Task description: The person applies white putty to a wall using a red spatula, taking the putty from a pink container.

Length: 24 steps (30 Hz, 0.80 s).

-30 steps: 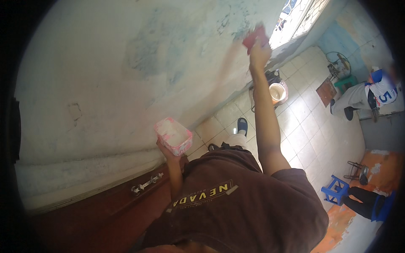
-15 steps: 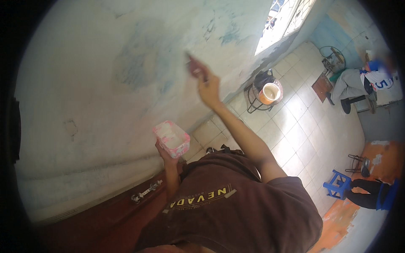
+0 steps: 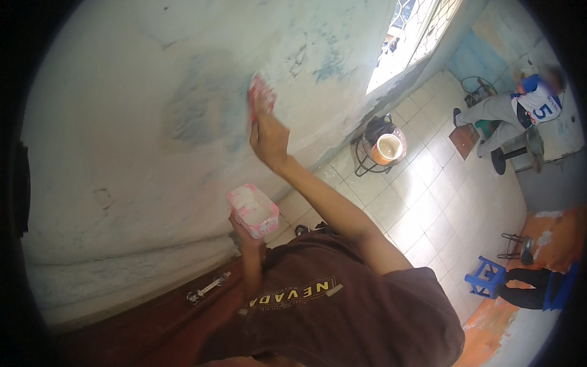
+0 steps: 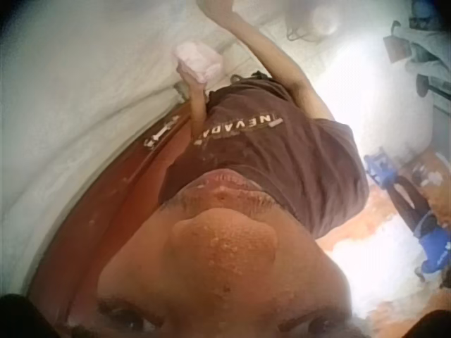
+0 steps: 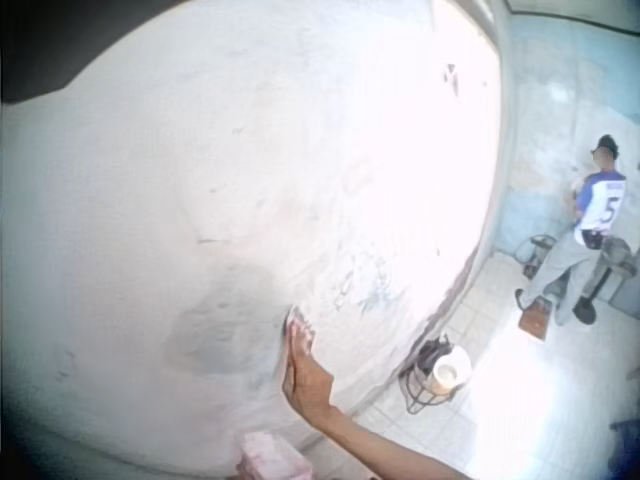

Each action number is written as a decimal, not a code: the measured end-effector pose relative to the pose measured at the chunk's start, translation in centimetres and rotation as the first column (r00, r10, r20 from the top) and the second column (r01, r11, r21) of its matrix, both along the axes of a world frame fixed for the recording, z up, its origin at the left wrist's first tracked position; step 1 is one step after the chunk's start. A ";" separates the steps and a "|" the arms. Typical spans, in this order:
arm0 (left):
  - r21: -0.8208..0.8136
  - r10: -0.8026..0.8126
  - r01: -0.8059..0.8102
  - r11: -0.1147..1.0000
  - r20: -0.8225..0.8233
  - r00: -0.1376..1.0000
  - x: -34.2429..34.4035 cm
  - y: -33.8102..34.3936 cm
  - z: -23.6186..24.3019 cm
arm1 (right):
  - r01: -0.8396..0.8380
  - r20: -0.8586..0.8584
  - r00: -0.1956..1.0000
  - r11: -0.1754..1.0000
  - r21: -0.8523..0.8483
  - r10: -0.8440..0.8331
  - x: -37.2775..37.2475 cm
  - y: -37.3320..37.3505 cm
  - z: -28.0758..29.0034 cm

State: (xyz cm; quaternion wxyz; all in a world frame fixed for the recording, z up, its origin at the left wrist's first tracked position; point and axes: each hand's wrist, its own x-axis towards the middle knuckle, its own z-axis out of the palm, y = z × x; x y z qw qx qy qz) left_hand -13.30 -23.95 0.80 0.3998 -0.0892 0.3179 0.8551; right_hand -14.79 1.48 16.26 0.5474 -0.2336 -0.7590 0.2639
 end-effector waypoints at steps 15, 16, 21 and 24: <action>0.014 0.109 -0.109 0.994 0.012 0.994 2.6 6.0 2.0 | 0.060 -0.137 0.988 0.998 -0.032 -0.064 0.4 9.5 2.9; 0.018 0.113 -0.113 0.993 0.022 0.993 2.8 6.4 2.3 | 0.038 -0.074 0.997 0.999 0.009 -0.037 -0.4 6.6 1.1; 0.007 0.147 -0.148 0.989 0.056 0.988 3.6 6.6 1.5 | -0.410 0.154 0.895 0.908 -0.083 0.419 3.4 -0.8 -3.6; -0.015 0.134 -0.134 0.991 -0.036 0.990 4.2 8.5 4.7 | -0.519 -0.058 0.853 0.830 -0.206 0.519 5.4 3.0 -6.2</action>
